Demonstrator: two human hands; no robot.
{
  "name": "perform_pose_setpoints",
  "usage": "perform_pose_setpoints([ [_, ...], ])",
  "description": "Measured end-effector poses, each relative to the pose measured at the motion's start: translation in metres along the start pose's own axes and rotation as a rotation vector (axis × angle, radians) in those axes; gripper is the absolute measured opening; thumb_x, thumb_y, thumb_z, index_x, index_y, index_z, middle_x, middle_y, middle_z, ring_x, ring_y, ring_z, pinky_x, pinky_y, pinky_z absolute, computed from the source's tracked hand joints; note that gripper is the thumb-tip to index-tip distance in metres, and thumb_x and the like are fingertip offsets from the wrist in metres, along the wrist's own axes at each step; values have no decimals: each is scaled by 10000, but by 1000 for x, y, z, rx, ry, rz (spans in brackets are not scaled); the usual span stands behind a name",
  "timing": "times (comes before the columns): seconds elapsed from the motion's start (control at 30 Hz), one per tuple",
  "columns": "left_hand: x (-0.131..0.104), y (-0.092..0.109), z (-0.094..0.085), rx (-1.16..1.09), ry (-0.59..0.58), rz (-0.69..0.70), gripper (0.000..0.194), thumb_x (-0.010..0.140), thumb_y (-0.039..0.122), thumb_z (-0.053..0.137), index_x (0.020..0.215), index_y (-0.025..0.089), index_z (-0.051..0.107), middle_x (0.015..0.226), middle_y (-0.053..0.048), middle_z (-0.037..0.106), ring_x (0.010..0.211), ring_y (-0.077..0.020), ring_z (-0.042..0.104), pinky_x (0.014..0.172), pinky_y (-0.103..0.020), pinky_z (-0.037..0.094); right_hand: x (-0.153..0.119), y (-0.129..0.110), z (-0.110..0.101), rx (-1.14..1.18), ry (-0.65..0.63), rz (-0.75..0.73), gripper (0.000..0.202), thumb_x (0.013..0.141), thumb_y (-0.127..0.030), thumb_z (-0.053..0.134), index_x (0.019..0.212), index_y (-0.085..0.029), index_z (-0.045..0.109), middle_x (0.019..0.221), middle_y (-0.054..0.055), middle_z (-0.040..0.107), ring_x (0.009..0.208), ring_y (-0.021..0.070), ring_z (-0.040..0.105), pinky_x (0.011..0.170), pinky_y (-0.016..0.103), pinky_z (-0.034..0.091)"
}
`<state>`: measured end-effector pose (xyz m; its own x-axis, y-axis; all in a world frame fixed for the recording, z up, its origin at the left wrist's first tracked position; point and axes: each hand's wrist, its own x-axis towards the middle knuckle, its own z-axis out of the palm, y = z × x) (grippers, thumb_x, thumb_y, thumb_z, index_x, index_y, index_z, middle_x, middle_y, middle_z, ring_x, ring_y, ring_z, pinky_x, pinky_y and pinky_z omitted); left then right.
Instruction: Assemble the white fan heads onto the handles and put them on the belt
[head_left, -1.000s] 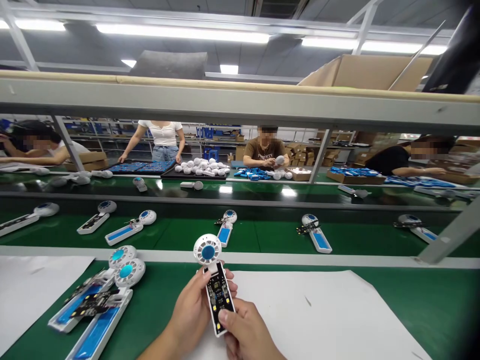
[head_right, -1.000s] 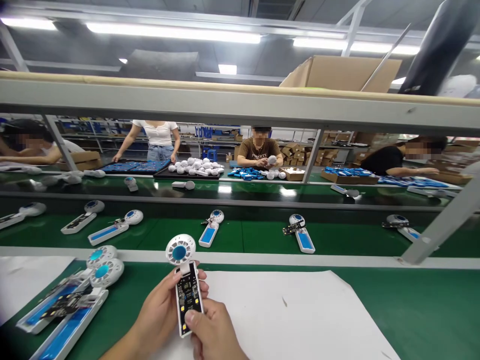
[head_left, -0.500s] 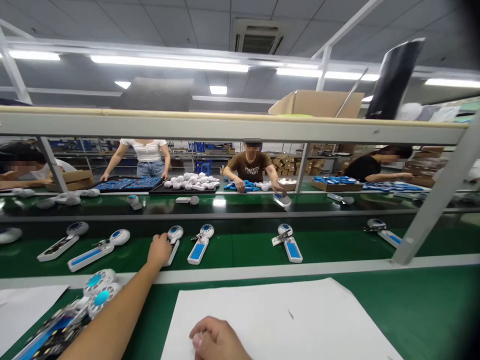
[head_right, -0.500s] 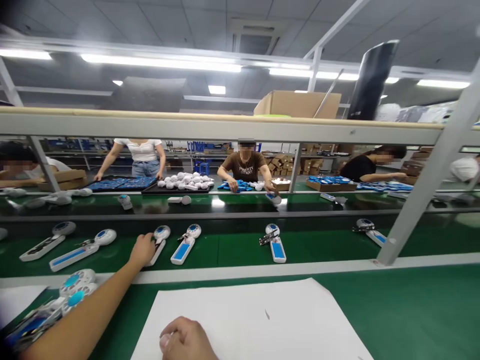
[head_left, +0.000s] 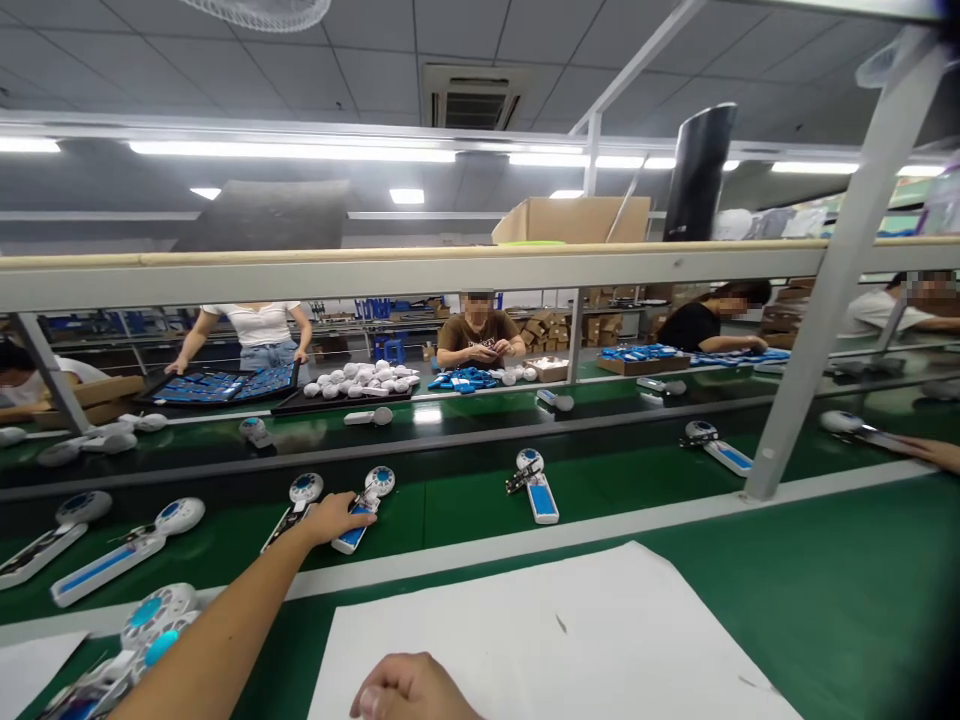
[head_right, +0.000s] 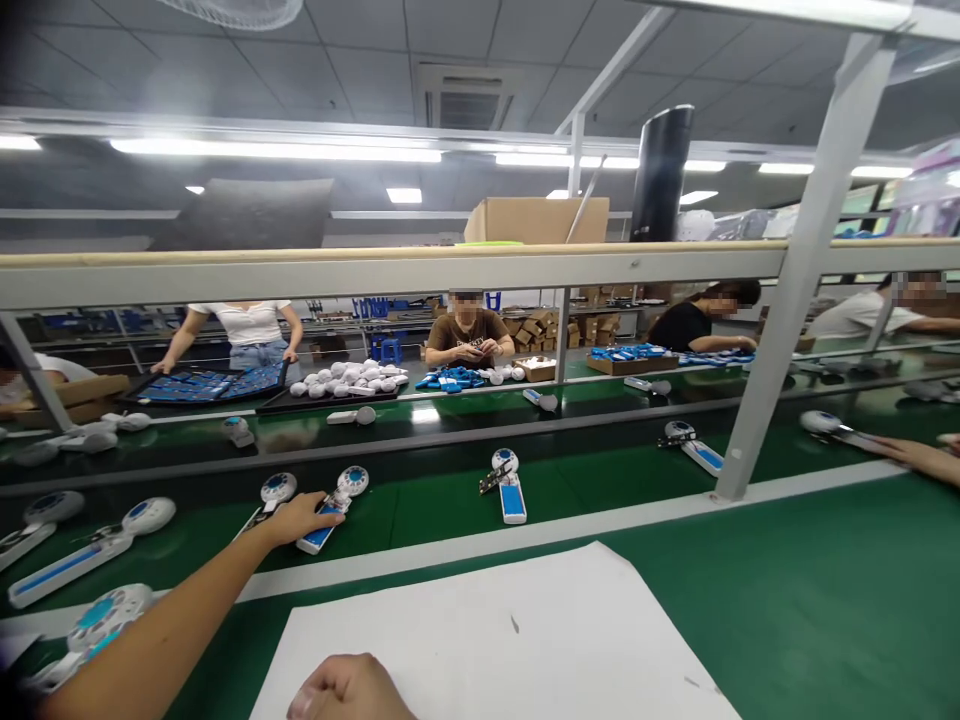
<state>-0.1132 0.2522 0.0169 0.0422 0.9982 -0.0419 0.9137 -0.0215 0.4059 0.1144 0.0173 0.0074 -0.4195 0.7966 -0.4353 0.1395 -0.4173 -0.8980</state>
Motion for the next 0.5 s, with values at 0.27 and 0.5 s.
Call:
perform_pose_setpoints([
  [0.27,-35,31,-5,-57,74,-62,224,902,337,642,891,118,596,825,-11,594,764,-138,579,760,-312,502,11,17,-10,68,31,-223,622,779,-711,610,995,-128,638,631,0,539,521,61,425,526,183,315],
  [0.5,-173,81,54,-358,186,89,165,904,343,539,984,215,473,806,-17,607,735,-191,585,654,-252,406,12,23,-15,124,283,-609,825,765,-857,457,1091,-110,581,838,53,564,721,101,483,650,205,381],
])
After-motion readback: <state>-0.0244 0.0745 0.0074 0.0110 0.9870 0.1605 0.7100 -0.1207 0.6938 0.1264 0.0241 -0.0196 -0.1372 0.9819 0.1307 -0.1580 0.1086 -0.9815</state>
